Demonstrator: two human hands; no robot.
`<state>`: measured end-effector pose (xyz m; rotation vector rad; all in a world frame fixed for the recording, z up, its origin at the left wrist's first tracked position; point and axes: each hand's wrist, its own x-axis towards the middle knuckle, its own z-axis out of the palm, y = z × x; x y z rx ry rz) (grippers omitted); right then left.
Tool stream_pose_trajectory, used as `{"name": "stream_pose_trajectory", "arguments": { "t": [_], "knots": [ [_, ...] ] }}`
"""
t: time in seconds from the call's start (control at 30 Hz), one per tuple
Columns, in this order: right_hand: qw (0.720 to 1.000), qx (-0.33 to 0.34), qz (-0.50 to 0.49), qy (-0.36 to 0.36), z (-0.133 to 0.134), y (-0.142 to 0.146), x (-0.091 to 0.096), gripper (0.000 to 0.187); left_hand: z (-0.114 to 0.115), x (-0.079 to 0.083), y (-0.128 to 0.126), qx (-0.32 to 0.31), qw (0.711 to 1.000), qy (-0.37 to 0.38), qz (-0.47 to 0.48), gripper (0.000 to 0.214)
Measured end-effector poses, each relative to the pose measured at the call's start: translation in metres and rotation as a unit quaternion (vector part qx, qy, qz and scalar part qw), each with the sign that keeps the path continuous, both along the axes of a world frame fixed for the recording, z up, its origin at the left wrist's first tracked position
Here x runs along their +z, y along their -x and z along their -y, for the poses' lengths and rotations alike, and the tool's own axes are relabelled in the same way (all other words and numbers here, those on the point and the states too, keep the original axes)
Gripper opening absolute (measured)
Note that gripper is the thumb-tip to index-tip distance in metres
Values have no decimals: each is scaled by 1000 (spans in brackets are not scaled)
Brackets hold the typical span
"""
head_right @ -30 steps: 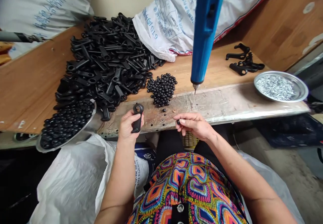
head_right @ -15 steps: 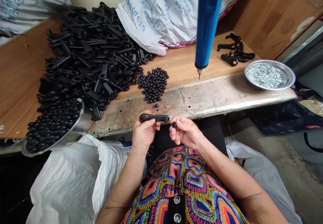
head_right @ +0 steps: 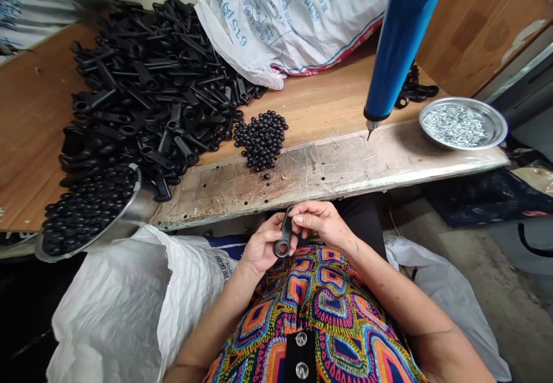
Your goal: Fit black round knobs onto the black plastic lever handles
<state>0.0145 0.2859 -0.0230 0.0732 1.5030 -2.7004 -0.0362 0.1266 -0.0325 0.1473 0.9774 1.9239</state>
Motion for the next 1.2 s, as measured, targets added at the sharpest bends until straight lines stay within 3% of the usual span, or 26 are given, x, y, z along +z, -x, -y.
{"name": "stream_pose_trajectory", "arguments": {
  "t": [0.17,0.33,0.4,0.57,0.93,1.03,1.2],
  "knots": [
    [1000,11,-12,10,3,-4,5,15,-13,0,-7,34,999,1,15,26],
    [997,-41,-10,60,0,-5,10,16,-16,14,-9,87,981,84,-153,19],
    [996,-53,-9,72,1,-3,8,15,-16,16,-12,124,947,150,-256,21],
    [993,-71,-1,91,9,0,4,15,-18,13,-15,176,820,267,-474,37],
    [988,-112,21,101,18,2,8,14,-27,-2,-15,253,612,331,-672,50],
    [987,-126,27,99,21,2,8,15,-29,-5,-14,265,579,334,-695,53],
    [985,-131,41,104,20,2,8,16,-28,-8,-12,259,555,322,-722,56]
  ]
}}
